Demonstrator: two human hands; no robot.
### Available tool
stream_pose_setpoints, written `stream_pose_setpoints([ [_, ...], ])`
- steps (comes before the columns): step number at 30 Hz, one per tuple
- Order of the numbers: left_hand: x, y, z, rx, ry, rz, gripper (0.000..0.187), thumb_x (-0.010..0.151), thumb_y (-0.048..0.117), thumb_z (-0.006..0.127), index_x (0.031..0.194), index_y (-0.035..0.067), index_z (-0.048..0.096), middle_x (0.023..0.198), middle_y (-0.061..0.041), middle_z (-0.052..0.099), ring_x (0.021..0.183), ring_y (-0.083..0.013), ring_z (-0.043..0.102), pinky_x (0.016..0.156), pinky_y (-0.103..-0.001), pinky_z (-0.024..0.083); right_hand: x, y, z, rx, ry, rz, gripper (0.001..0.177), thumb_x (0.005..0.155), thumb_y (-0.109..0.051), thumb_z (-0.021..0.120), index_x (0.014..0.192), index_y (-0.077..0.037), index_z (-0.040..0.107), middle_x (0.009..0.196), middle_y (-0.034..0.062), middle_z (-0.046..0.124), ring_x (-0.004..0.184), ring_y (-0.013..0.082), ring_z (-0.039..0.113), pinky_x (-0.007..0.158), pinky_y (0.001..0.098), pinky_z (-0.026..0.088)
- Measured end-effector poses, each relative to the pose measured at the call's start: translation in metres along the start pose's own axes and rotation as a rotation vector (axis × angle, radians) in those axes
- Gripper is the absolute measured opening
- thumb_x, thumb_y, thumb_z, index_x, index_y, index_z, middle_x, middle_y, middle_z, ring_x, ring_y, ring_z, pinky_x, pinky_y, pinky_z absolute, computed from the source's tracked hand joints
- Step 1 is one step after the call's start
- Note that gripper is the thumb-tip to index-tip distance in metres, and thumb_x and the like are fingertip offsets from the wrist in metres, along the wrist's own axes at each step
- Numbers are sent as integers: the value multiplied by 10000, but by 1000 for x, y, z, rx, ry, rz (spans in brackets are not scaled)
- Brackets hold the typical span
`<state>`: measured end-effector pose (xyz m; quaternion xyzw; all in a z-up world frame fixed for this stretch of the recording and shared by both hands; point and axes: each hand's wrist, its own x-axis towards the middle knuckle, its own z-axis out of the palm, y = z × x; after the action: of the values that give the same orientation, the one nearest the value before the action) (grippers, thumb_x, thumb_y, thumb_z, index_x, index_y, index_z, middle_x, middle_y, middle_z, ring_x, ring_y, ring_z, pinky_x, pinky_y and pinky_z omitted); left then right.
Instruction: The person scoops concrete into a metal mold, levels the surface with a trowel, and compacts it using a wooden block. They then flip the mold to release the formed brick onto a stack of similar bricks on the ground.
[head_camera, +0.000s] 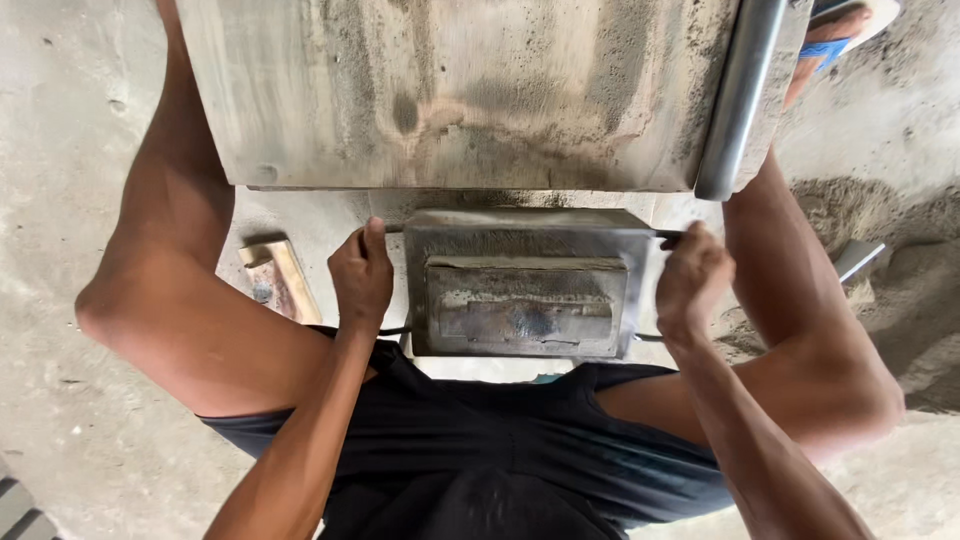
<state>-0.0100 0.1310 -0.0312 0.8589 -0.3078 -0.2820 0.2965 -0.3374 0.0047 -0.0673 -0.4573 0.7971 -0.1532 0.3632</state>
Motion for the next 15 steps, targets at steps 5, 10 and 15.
stream_pose_setpoints([
  [5,56,-75,58,216,-166,-83,606,973,481,381,558,43,430,486,-228,450,498,-437,465,507,-509,321,61,46,97,-50,-76,-19,459,947,-341,343,670,-135,644,646,131,618,640,337,594,640,447,443],
  [10,82,-142,95,244,-162,-72,423,907,246,419,500,168,331,374,0,294,342,-119,276,389,-288,267,95,97,139,-139,-212,29,304,832,-188,404,687,-45,629,669,181,606,695,358,601,689,511,428],
  [15,88,-101,54,372,-388,-140,512,991,437,314,687,69,501,685,-172,530,630,-308,573,542,-432,443,82,33,67,-321,-360,62,382,883,-324,459,1059,-31,630,986,209,651,977,423,598,815,557,446],
])
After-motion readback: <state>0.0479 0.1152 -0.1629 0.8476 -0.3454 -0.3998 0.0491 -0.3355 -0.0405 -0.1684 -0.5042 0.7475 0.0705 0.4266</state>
